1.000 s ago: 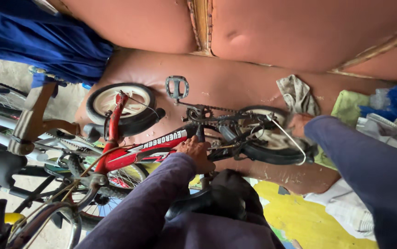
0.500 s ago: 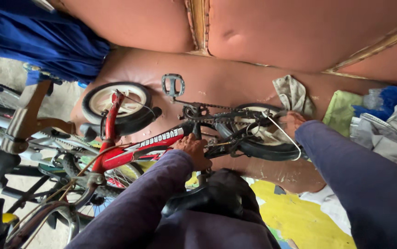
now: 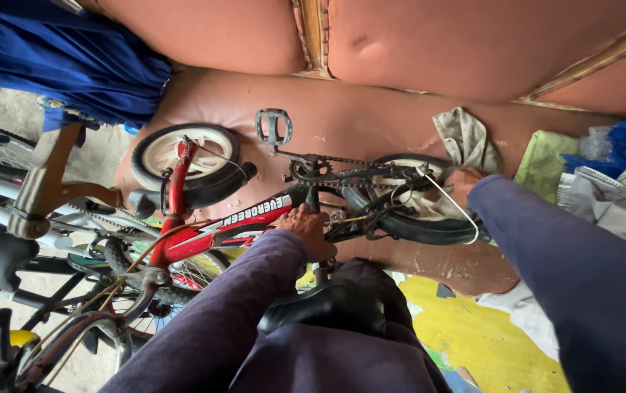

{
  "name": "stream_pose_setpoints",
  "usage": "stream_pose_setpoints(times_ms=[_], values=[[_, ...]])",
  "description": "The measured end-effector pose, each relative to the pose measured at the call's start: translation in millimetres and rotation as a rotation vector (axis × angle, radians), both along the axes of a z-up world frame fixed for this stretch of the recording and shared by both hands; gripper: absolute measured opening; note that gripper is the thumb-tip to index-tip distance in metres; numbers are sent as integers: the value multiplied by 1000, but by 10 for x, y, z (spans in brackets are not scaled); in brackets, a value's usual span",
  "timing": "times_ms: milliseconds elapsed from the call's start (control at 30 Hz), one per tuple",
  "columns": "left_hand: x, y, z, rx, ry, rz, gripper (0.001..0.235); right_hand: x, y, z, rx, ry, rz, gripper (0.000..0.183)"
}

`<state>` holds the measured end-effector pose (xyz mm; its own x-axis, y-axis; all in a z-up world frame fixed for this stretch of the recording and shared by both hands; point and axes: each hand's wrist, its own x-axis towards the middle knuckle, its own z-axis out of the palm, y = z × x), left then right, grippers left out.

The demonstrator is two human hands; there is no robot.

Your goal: The person wipes a red bicycle with a cloth, cleaning the handlebars, frame, seat, and wheels while the bike rests on a sofa. The person then moves the bicycle to the floor and wipes an air compressor with the same cloth.

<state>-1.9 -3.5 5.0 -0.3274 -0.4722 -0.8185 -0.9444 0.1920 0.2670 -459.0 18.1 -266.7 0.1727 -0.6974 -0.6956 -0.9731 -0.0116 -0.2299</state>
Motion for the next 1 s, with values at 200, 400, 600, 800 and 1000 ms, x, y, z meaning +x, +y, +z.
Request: stream_pose_setpoints(times_ms=[200, 400, 600, 800, 1000], values=[[-8, 10, 2, -15, -2, -10, 72, -89, -184, 143, 212, -58, 36, 33], [24, 17, -45, 9, -6, -14, 74, -14, -477, 205, 438, -180, 85, 31], [31, 53, -106, -17, 10, -24, 72, -113, -355, 274, -24, -120, -83, 32], [22, 5, -23, -19, 16, -5, 73, -27, -84, 164, -46, -59, -42, 33], [18, 31, 6, -25, -9, 14, 71, -231, -98, 412, -77, -10, -154, 34]])
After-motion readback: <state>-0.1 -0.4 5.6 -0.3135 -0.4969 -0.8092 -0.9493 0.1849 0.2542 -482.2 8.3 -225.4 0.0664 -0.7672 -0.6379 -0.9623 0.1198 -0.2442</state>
